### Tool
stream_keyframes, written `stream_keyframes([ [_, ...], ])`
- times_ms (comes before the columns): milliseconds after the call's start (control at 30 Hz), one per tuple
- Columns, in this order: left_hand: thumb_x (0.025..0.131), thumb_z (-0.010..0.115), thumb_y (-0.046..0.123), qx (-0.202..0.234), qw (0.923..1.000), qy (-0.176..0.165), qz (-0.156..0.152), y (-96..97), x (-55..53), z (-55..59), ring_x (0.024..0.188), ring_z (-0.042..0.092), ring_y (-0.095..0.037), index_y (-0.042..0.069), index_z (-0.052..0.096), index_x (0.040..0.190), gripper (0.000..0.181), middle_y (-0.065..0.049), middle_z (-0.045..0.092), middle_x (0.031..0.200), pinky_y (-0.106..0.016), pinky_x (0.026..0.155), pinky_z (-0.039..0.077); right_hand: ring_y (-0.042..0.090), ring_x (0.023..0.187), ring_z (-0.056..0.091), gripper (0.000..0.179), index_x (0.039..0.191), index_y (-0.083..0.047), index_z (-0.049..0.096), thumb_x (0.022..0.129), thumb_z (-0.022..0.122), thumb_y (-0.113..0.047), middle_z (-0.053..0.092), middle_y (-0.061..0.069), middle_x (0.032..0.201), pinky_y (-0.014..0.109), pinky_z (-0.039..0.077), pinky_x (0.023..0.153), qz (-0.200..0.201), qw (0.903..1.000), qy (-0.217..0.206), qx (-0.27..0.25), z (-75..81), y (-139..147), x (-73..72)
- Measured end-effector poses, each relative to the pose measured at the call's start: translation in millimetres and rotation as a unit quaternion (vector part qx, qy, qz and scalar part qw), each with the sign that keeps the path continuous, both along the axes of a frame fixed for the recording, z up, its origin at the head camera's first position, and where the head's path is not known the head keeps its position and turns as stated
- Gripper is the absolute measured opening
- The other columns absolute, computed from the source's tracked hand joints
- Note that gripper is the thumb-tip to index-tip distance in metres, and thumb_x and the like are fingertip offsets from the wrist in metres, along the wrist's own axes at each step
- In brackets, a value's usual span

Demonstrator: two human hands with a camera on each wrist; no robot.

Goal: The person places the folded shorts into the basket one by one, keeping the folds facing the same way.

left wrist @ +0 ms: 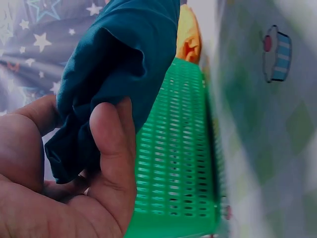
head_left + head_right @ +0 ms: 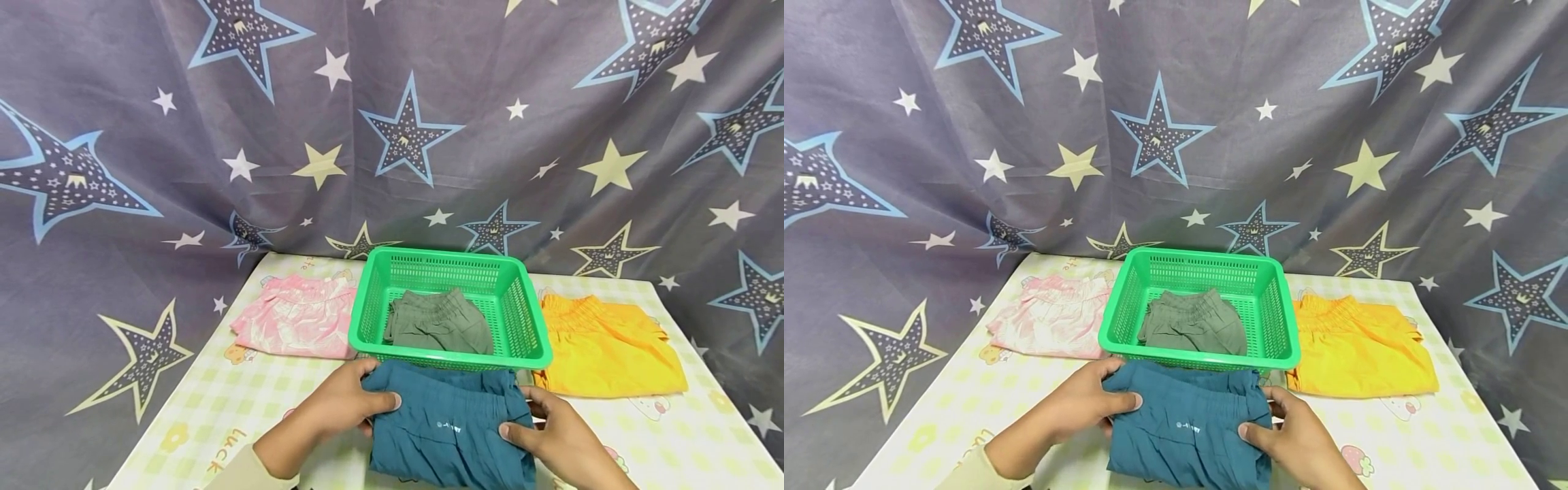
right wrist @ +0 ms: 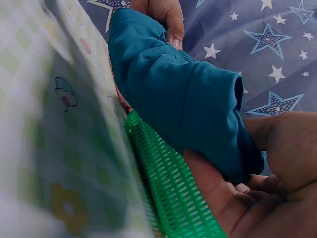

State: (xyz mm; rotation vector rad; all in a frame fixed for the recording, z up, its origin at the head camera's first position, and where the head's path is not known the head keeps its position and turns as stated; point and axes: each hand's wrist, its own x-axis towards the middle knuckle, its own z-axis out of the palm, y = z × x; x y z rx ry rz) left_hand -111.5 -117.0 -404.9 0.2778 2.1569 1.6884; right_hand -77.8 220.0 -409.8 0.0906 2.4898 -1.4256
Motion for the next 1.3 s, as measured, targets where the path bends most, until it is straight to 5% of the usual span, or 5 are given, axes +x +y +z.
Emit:
stream_keyframes([
  [300,0.086,0.083,0.016,0.001,1.0,0.008,-0.003,-0.9,-1.2,20.0,0.057,0.064,-0.021,0.002,0.063,0.116,0.038,-0.007,0.07,0.09,-0.039,0.049,0.055,0.028,0.099,0.069,0.073,0.143,0.005,0.051,0.083,0.087,-0.018,0.068,0.013,0.118,0.041,0.059,0.074,-0.011,0.9998,-0.003,-0.018,20.2,2,-0.8],
  [533,0.087,0.082,0.018,0.004,0.9997,0.023,0.002,-1.4,-3.7,29.9,0.059,0.065,-0.022,0.003,0.064,0.116,0.038,-0.008,0.069,0.087,-0.046,0.052,0.056,0.026,0.09,0.069,0.068,0.141,0.003,0.052,0.084,0.085,-0.015,0.068,0.013,0.109,0.038,0.059,0.072,0.006,0.9986,0.01,-0.051,33.0,2,-0.9],
  [833,0.089,0.079,0.021,0.0,0.9976,0.039,0.057,5.6,-10.9,32.1,0.074,0.069,-0.022,0.001,0.062,0.123,0.043,-0.008,0.071,0.091,-0.04,0.066,0.057,0.025,0.097,0.069,0.067,0.143,0.003,0.05,0.087,0.083,-0.013,0.07,0.013,0.114,0.039,0.058,0.075,-0.009,0.9979,0.047,-0.043,37.1,-2,-13.2],
  [1067,0.088,0.08,0.021,-0.049,0.9861,0.095,0.127,15.5,-23.0,26.2,0.096,0.063,-0.018,0.004,0.06,0.128,0.048,-0.006,0.068,0.104,-0.041,0.087,0.052,0.033,0.112,0.062,0.078,0.148,0.001,0.045,0.087,0.084,-0.026,0.067,0.017,0.122,0.045,0.054,0.086,-0.029,0.9979,0.058,0.006,37.1,-3,-27.7],
  [1300,0.092,0.076,0.021,-0.013,0.9845,0.081,0.155,21.8,-37.0,21.2,0.095,0.064,-0.022,0.003,0.049,0.139,0.057,-0.012,0.065,0.11,-0.042,0.086,0.051,0.045,0.128,0.052,0.082,0.15,0.001,0.043,0.088,0.083,-0.034,0.06,0.025,0.131,0.054,0.052,0.093,-0.04,0.9965,0.072,0.015,32.4,-4,-44.1],
])
